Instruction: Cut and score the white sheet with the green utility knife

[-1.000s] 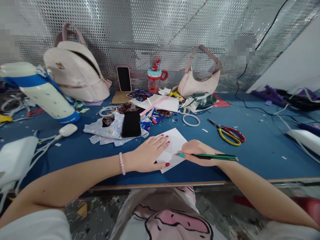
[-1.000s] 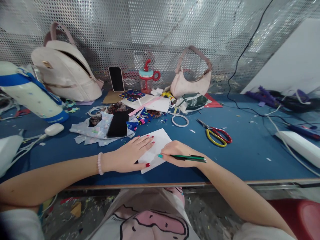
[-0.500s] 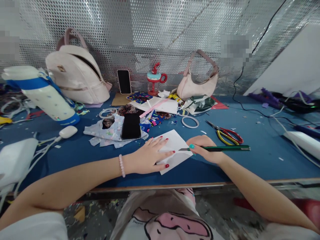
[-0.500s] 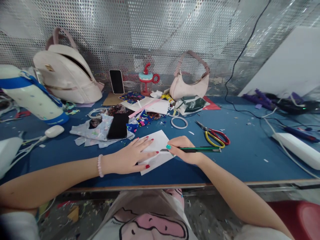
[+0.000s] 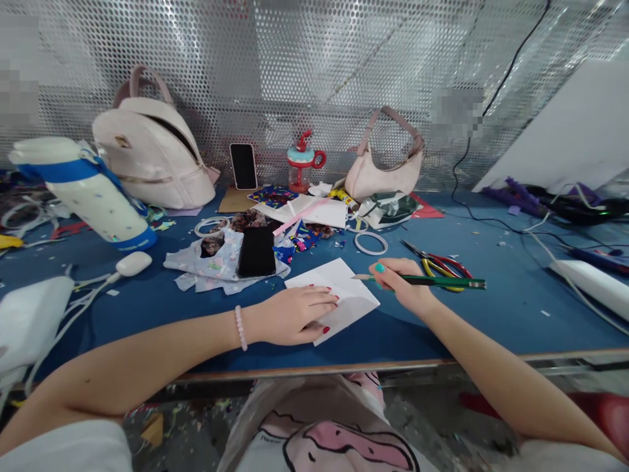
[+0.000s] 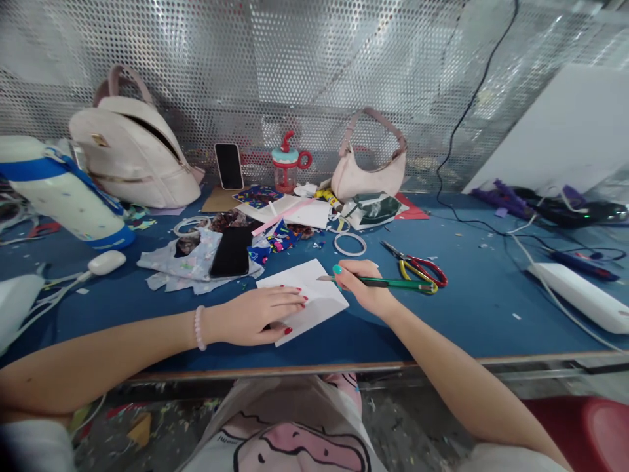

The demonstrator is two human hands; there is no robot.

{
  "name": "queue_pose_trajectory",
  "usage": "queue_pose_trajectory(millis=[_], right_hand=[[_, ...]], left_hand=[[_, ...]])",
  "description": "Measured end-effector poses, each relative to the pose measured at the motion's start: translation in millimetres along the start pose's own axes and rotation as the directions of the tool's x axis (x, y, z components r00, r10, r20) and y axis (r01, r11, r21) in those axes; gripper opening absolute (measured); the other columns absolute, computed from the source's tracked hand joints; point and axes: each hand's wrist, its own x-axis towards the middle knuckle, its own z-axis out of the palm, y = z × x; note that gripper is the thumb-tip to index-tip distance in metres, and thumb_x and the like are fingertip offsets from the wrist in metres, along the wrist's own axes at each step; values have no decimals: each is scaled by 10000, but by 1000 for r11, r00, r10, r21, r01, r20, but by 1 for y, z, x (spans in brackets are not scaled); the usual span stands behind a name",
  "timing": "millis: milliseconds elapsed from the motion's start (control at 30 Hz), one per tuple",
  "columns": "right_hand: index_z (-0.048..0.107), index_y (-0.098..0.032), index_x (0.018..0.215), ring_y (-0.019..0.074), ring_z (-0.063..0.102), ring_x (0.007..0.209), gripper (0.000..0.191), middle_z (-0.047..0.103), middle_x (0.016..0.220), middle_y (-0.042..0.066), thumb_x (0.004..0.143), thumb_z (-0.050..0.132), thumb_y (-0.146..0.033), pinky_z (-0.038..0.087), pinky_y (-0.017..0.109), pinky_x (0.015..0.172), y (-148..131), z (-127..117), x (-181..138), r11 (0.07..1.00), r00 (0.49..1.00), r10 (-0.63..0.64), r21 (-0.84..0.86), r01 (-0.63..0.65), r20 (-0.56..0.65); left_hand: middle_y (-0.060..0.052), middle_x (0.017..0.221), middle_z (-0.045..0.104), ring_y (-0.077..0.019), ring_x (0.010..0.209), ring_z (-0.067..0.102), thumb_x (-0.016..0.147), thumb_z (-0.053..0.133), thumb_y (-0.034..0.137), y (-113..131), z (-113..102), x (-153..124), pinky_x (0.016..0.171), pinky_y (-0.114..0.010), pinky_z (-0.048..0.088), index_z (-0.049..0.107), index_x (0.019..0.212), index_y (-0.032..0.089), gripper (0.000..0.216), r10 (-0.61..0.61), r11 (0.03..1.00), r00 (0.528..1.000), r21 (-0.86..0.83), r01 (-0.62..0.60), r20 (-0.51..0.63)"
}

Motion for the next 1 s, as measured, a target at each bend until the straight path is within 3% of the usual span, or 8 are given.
queue_pose_trajectory(millis=[200,367,633,833,900,1000], right_hand=[[400,-196,496,93,313,440,504,389,465,-26,914,432,-475,249,264,440,0,2,1,1000,1000,6,6,-6,6],[407,-193,499,88,318,442,507,399,476,-24,913,441,-482,247,259,437,2,2,1,1000,1000,16,15,-16,12],[397,-194,491,87,316,436,500,380,463,-27,913,433,-459,235,260,434,1,3,2,1000,1000,9,-30,-8,24],[389,-203,524,98,358,455,466,388,481,-27,913,417,-457,285,248,451,5,5,4,998,999,27,-51,-28,-22],[419,-207,571,112,418,494,411,446,518,-18,913,422,-436,343,250,491,12,7,7,995,997,45,-88,-51,-69],[520,-212,810,159,556,663,201,616,739,25,877,492,-399,432,274,607,26,10,11,981,995,67,-178,-79,-72]], left_hand=[[-196,1367,510,-273,1288,478,902,489,348,-1,3,-1,1101,-383,364,537,1286,49,489,-64,998,998,20,64,-13],[-191,1386,491,-273,1301,457,886,521,322,-1,1,0,1121,-378,327,538,1291,51,488,-42,999,999,29,42,15],[-148,1427,457,-265,1319,432,882,534,266,0,-3,2,1113,-400,324,531,1318,147,452,-47,999,998,8,47,37],[-110,1508,345,-264,1391,323,945,471,322,-1,0,-1,1157,-415,225,430,1410,207,481,-48,998,996,37,45,70],[-103,1537,283,-318,1417,247,946,463,387,-1,3,-2,1153,-489,189,384,1439,241,520,-94,994,995,52,91,43],[-164,1561,172,-431,1419,134,891,479,565,0,6,-4,1100,-614,170,254,1495,221,731,-292,953,956,77,292,-19]])
